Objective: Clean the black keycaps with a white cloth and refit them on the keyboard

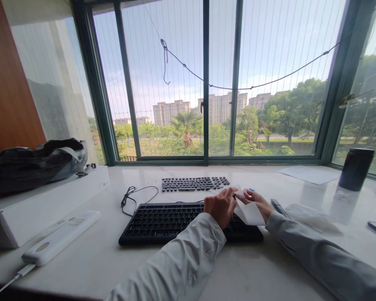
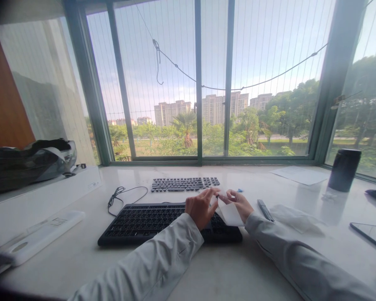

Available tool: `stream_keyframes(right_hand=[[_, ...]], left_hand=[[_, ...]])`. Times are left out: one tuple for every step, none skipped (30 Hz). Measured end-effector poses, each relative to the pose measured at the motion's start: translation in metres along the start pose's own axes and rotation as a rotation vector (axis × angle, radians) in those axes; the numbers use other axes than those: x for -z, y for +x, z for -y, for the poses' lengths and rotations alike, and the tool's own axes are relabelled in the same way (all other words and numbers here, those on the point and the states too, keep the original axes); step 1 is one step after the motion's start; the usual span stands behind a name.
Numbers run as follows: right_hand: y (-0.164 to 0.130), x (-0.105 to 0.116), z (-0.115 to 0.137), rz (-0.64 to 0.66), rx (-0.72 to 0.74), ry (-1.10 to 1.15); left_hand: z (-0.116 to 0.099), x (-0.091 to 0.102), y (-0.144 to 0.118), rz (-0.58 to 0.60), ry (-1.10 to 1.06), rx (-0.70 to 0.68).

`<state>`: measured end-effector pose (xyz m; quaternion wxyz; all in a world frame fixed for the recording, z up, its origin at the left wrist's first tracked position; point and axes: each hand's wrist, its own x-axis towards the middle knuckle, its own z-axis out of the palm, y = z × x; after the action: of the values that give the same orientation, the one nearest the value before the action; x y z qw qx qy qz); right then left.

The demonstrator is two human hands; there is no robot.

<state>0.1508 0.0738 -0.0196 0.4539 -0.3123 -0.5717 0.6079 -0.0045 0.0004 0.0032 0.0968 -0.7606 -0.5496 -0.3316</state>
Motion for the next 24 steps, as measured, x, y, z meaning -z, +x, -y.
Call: stream_keyframes(right_hand=[[-0.001, -0.001, 0.001, -0.010, -0.001, -0.025], [-0.002, -0.002, 0.002, -0.022, 0.004, -0.043], [-0.003, -0.004, 0.003, -0.035, 0.016, -0.058], [-0.004, -0.005, 0.004, -0.049, 0.031, -0.073], [-0.005, -0.006, 0.004, -0.059, 0.048, -0.088], [-0.006, -0.007, 0.004, -0.066, 0.061, -0.100], [-0.007, -0.008, 0.005, -0.064, 0.064, -0.106], [-0.007, -0.008, 0.005, -0.054, 0.056, -0.105], [-0.008, -0.009, 0.006, -0.036, 0.043, -0.102], [-0.008, -0.009, 0.006, -0.013, 0.027, -0.099], [-0.008, -0.009, 0.007, 0.009, 0.013, -0.101], [-0.008, -0.009, 0.008, 0.025, 0.004, -0.108], [-0.008, -0.009, 0.009, 0.036, 0.002, -0.117], [-0.007, -0.008, 0.009, 0.046, 0.002, -0.128], [-0.006, -0.007, 0.009, 0.052, -0.003, -0.136], [-0.005, -0.006, 0.009, 0.057, -0.014, -0.140], [-0.004, -0.005, 0.009, 0.062, -0.028, -0.140], [-0.003, -0.003, 0.008, 0.065, -0.045, -0.138], [-0.001, -0.002, 0.008, 0.065, -0.061, -0.136], [-0.001, -0.001, 0.008, 0.059, -0.071, -0.132], [0.000, 0.000, 0.008, 0.046, -0.074, -0.131], [0.000, 0.001, 0.007, 0.030, -0.072, -0.132], [0.000, 0.001, 0.007, 0.012, -0.065, -0.137], [0.000, 0.001, 0.007, -0.012, -0.050, -0.145]], left_hand=[[0.000, 0.000, 0.000, 0.010, 0.008, -0.003], [0.000, 0.001, -0.001, 0.021, 0.017, -0.007], [0.000, 0.001, -0.001, 0.031, 0.024, -0.015], [0.000, 0.001, -0.001, 0.037, 0.029, -0.027], [0.001, 0.001, -0.002, 0.038, 0.031, -0.040], [0.001, 0.001, -0.002, 0.035, 0.030, -0.054], [0.001, 0.001, -0.002, 0.029, 0.028, -0.069], [0.001, 0.000, -0.002, 0.023, 0.024, -0.081], [0.001, 0.000, -0.002, 0.017, 0.020, -0.091], [0.002, -0.001, -0.002, 0.012, 0.017, -0.095], [0.002, -0.001, -0.002, 0.008, 0.015, -0.092], [0.003, -0.002, -0.001, 0.005, 0.016, -0.086], [0.003, -0.002, -0.001, 0.006, 0.020, -0.077], [0.004, -0.002, -0.001, 0.010, 0.026, -0.068], [0.004, -0.002, 0.000, 0.014, 0.032, -0.062], [0.005, -0.002, 0.000, 0.016, 0.037, -0.057], [0.005, -0.002, 0.000, 0.016, 0.039, -0.055], [0.005, -0.002, 0.000, 0.014, 0.039, -0.055], [0.006, -0.002, 0.001, 0.011, 0.039, -0.055], [0.006, -0.001, 0.001, 0.010, 0.040, -0.055], [0.006, -0.001, 0.001, 0.012, 0.044, -0.054], [0.006, -0.001, 0.001, 0.014, 0.048, -0.051], [0.005, -0.001, 0.001, 0.013, 0.053, -0.048], [0.005, -0.001, 0.001, 0.009, 0.055, -0.045]])
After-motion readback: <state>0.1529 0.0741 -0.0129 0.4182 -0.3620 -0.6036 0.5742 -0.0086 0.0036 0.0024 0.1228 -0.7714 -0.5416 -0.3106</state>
